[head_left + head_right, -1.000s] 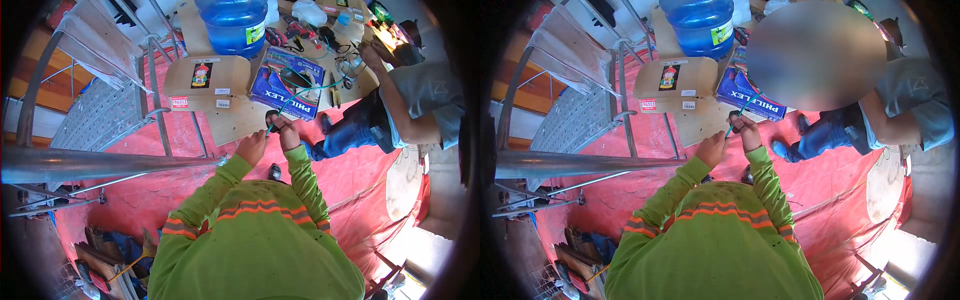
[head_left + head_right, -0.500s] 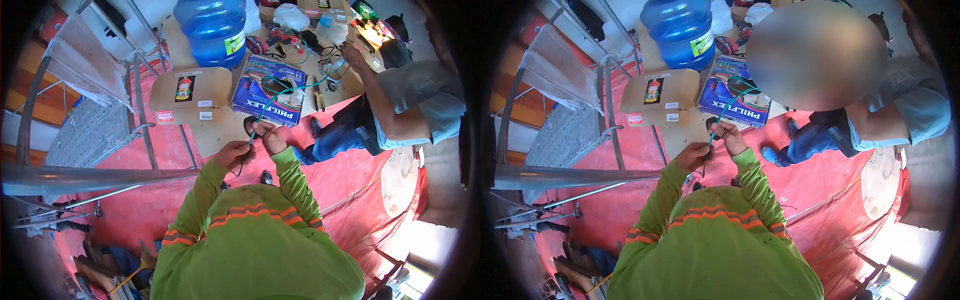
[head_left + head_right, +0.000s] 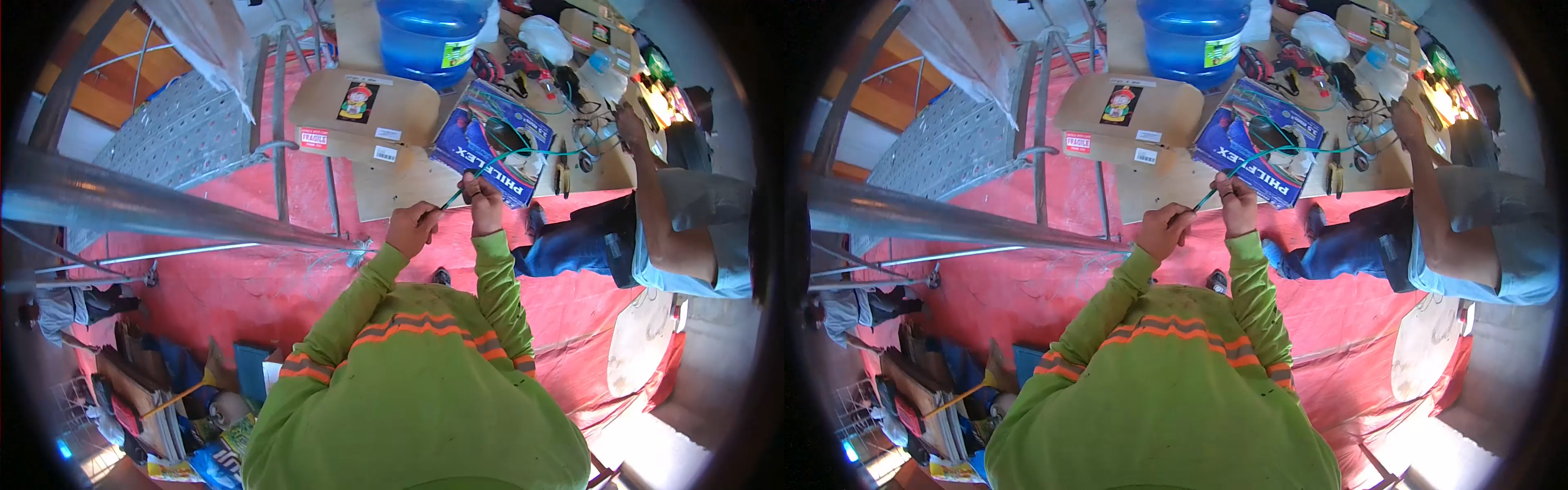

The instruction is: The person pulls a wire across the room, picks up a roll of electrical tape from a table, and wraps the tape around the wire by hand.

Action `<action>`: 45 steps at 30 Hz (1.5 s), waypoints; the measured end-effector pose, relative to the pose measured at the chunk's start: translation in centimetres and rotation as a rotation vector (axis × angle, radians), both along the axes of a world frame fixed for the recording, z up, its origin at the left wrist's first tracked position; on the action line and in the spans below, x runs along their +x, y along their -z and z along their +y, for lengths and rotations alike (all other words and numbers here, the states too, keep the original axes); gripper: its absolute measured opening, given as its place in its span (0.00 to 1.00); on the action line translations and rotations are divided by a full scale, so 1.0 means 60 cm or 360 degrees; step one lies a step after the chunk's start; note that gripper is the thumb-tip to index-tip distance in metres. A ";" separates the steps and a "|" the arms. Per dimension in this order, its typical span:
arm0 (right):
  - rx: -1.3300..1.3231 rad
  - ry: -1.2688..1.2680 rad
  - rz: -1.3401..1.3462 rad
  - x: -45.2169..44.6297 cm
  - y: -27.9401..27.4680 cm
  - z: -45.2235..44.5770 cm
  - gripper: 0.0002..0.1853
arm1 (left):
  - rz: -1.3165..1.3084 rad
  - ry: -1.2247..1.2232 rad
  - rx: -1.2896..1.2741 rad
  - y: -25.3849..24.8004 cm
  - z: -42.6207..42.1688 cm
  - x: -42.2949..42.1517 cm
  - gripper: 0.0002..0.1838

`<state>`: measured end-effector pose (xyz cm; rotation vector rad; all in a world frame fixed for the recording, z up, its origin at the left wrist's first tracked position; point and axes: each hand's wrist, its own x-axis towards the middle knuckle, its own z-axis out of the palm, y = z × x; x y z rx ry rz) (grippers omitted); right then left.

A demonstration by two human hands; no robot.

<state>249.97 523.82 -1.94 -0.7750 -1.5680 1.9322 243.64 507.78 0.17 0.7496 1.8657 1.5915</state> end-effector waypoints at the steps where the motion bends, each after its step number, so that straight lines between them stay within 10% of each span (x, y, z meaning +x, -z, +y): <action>1: 0.0023 0.0011 -0.0009 -0.005 0.000 0.005 0.15 | -0.0146 0.0019 0.0041 0.007 -0.011 -0.003 0.10; 9: 0.0194 0.0181 -0.0115 -0.050 -0.029 0.034 0.15 | -0.0824 0.0118 0.0156 0.089 -0.200 -0.024 0.08; 30: 0.0187 0.0349 -0.0509 -0.106 0.030 0.074 0.16 | 0.0625 0.0048 -0.0343 0.090 -0.598 -0.081 0.06; 39: 0.0555 0.0331 -0.0713 -0.133 0.100 0.125 0.19 | -0.0835 0.0049 -0.0329 0.100 -0.644 -0.044 0.06; 45: 0.0637 0.0249 -0.0831 -0.120 0.100 0.138 0.22 | -0.0986 -0.0001 -0.0270 0.081 -0.639 -0.027 0.08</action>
